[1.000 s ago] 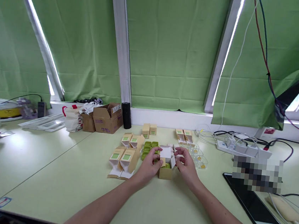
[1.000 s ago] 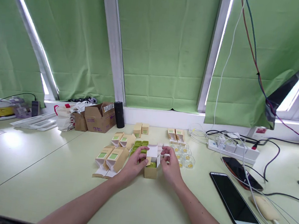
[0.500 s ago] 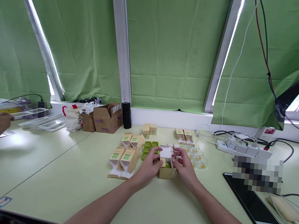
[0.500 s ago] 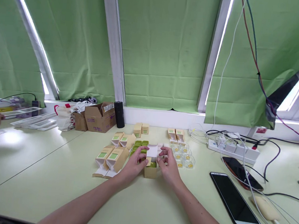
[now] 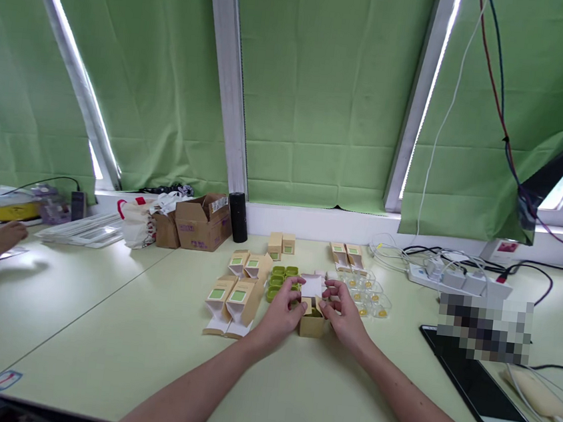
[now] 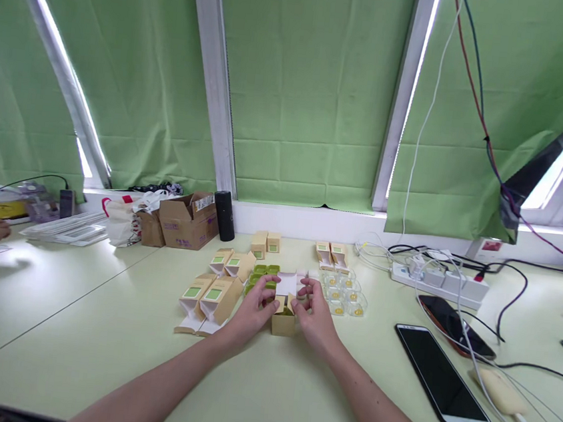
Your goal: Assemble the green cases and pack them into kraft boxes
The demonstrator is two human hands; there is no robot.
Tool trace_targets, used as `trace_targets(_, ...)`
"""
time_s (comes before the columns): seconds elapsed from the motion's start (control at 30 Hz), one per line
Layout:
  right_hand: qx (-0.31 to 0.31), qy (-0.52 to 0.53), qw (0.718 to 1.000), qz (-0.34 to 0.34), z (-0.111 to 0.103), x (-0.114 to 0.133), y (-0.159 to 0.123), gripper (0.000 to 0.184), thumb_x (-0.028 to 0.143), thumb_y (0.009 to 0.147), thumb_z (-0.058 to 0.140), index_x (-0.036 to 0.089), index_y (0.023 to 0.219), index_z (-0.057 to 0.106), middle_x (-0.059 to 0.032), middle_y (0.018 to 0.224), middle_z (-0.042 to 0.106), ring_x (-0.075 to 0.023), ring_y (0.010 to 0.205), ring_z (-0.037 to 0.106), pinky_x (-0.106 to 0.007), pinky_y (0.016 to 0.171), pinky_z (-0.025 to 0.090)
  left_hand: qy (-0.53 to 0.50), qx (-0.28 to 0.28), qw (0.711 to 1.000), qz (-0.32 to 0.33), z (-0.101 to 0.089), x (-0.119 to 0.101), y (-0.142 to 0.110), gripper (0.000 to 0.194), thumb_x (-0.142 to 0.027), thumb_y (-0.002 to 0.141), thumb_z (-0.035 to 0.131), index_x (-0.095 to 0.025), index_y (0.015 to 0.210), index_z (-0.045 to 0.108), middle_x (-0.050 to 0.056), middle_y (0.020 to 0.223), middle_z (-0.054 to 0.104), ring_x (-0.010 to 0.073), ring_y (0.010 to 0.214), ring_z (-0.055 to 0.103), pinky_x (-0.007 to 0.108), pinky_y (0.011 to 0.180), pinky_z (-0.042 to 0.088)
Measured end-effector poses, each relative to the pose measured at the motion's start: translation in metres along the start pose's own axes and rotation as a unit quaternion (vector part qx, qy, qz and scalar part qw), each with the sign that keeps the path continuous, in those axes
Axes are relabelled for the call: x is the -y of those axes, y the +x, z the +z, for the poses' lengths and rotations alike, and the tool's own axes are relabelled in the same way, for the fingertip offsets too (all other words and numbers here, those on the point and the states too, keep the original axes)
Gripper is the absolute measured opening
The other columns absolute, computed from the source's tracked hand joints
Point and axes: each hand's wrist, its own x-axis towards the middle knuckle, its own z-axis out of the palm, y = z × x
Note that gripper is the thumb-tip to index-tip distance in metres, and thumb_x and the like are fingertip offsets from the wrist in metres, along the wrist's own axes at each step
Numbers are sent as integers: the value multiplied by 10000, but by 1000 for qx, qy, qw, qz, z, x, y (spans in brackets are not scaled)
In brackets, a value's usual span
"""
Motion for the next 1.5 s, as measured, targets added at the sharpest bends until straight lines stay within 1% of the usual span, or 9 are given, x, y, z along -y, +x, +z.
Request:
trace_targets(0.2,-1,-9,1000,5,0,-3,0,486,451,834,692,259,1243,515,-21,1039,566,-171,747,586,-346,712,485,-2,0,1000,5,-1,3,0,482,-360,908,698,-227,1296,445,64,1013,754,212,900,667,310,789,427)
trace_targets(0.43,17,-20,999,20,0,-6,0,503,460,844,654,258,1268,472,-26,1071,548,-169,749,579,-351,718,474,-6,4,1000,6,0,2,0,485,-346,914,688,-231,1308,430,63,1028,750,212,905,677,318,800,450)
trace_targets(0.57,22,-17,999,24,1,-7,0,505,443,848,648,267,1281,460,-16,1074,540,-154,732,567,-331,695,461,0,1,1000,17,-1,4,1,490,-334,905,693,-236,1298,418,66,1037,756,223,945,682,334,840,460)
trace_targets(0.77,26,-5,999,33,1,-7,1,498,439,834,656,272,1264,470,-2,1053,520,-135,698,537,-297,641,428,-12,-19,999,28,0,4,1,560,-297,885,705,-247,1317,353,55,1006,759,220,962,684,334,858,476)
trace_targets(0.9,28,2,999,40,1,-7,1,497,446,832,662,274,1260,476,4,1046,513,-131,691,532,-294,640,429,-11,-10,1000,24,1,3,0,462,-295,900,681,-245,1266,403,68,1046,747,219,992,680,331,857,490)
trace_targets(1.07,23,5,999,38,1,-7,1,486,447,825,684,271,1240,502,-2,1029,539,-143,687,546,-299,633,439,-21,-6,999,25,2,5,0,359,-318,901,687,-241,1178,472,71,1089,721,227,1054,663,326,879,510)
trace_targets(1.23,22,-4,999,33,0,-5,1,490,450,829,686,265,1249,516,-7,1033,556,-151,704,568,-306,656,465,-18,-11,999,30,2,3,0,275,-317,885,695,-232,1074,514,56,1030,680,224,1018,645,303,835,504)
trace_targets(1.37,16,-14,1000,14,1,-4,0,448,414,837,671,263,1234,529,-17,1037,592,-167,738,593,-319,689,491,-6,-16,998,55,1,1,0,183,-271,871,688,-216,971,545,44,1002,626,211,1012,621,293,852,496)
trace_targets(1.5,3,-30,999,-17,0,1,-2,365,338,845,635,250,1195,575,-39,1061,602,-174,765,583,-328,711,499,-10,-14,998,55,1,2,0,157,-232,868,672,-208,962,548,42,990,613,199,986,607,283,840,491)
